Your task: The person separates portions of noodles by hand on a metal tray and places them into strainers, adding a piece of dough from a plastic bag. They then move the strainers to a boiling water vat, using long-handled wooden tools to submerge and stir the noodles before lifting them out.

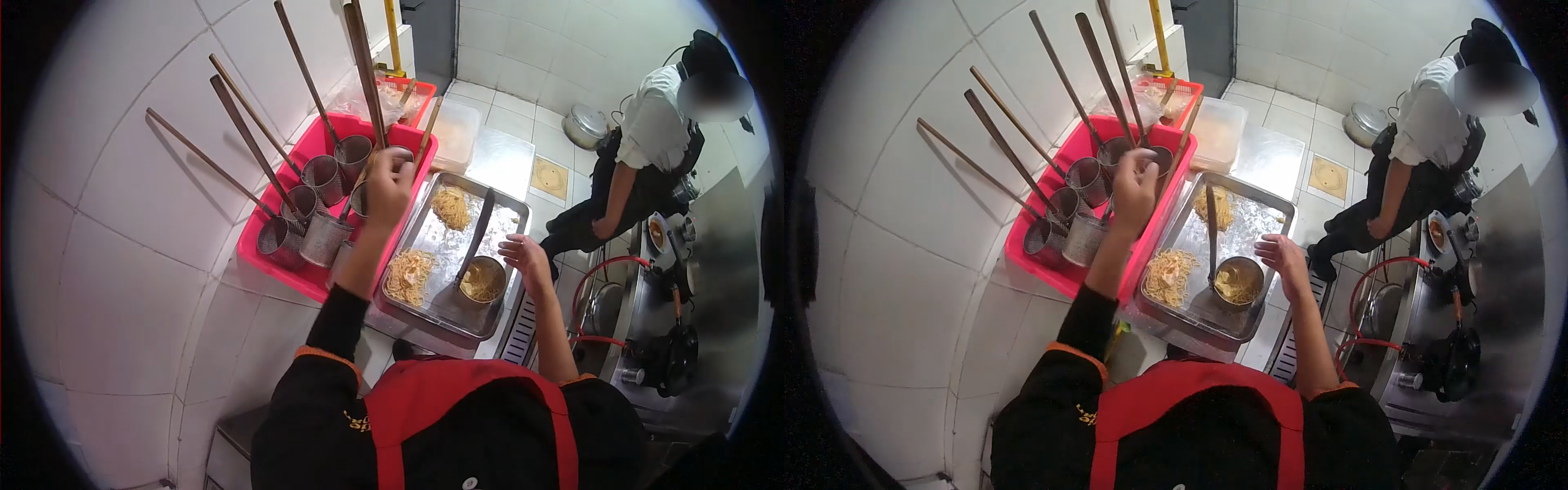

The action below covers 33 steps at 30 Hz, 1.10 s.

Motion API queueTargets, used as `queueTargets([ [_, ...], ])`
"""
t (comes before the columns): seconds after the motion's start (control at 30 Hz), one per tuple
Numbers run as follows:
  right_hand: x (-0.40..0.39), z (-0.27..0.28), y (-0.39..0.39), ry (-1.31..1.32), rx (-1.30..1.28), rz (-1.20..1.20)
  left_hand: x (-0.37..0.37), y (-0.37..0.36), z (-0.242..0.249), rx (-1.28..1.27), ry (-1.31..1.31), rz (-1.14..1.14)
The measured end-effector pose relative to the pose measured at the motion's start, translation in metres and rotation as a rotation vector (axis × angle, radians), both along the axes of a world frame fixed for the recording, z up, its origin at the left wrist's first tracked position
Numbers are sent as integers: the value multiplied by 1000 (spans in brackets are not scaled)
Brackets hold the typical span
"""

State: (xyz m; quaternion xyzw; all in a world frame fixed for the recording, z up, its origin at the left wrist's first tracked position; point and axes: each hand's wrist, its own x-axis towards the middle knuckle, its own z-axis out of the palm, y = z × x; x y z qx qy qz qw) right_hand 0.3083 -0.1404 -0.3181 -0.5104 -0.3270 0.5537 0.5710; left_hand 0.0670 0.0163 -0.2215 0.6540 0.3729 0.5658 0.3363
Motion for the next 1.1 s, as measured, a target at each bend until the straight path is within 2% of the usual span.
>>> queueTargets([
  [0.07, 2, 14, -4, -46, -4, -57, -17, 63, -52, 133, 140, 259],
  [0.1, 3, 15, -4, -61, 6, -62, -21, 76, -52, 336, 304, 373],
  [0.17, 7, 15, -8, -95, 6, -73, -15, 95, -53, 286, 196, 403],
  [0.2, 8, 16, -12, -105, 39, -49, -14, 96, -48, 109, 140, 229],
  [0.23, 11, 20, -20, -182, 16, 90, -14, 96, -45, -65, 84, 55],
  [0.27, 14, 30, -28, -255, -2, 230, -15, 95, -44, 55, 217, 91],
  [0.33, 5, 61, -43, -360, -82, 515, -22, 92, -41, 91, 208, 171],
  [0.37, -9, 66, -49, -263, -110, 632, -25, 88, -37, 112, 206, 209],
  [0.4, -26, 69, -52, -205, -155, 785, -25, 76, -18, 69, 24, 206],
  [0.43, -50, 64, -52, -284, -35, 918, -31, 67, -1, 110, -42, 167],
  [0.47, -75, 46, -50, -346, 116, 950, -38, 58, 18, 149, -109, 130],
  [0.53, -125, 27, -41, -804, 226, 745, -47, 31, 62, 164, -276, 8],
  [0.6, -163, -9, -13, -846, 149, 425, -61, 7, 97, 226, -339, 34],
  [0.63, -174, -34, 6, -995, 159, 322, -71, -3, 111, 325, -328, 30],
  [0.67, -182, -52, 23, -1139, 169, 212, -83, -18, 126, 321, -407, -84],
  [0.77, -192, -67, 45, -1338, -67, 324, -122, -56, 150, 352, -502, -365],
  [0.8, -194, -75, 47, -1278, -30, 301, -136, -68, 156, 335, -458, -428],
  [0.9, -192, -80, 49, -1314, 29, 327, -169, -103, 157, 199, -529, -334],
  [0.93, -191, -84, 47, -1349, 119, 237, -180, -114, 155, 164, -533, -300],
  [1.1, -189, -96, 53, -1376, 104, 262, -211, -158, 137, 62, -459, -249],
])
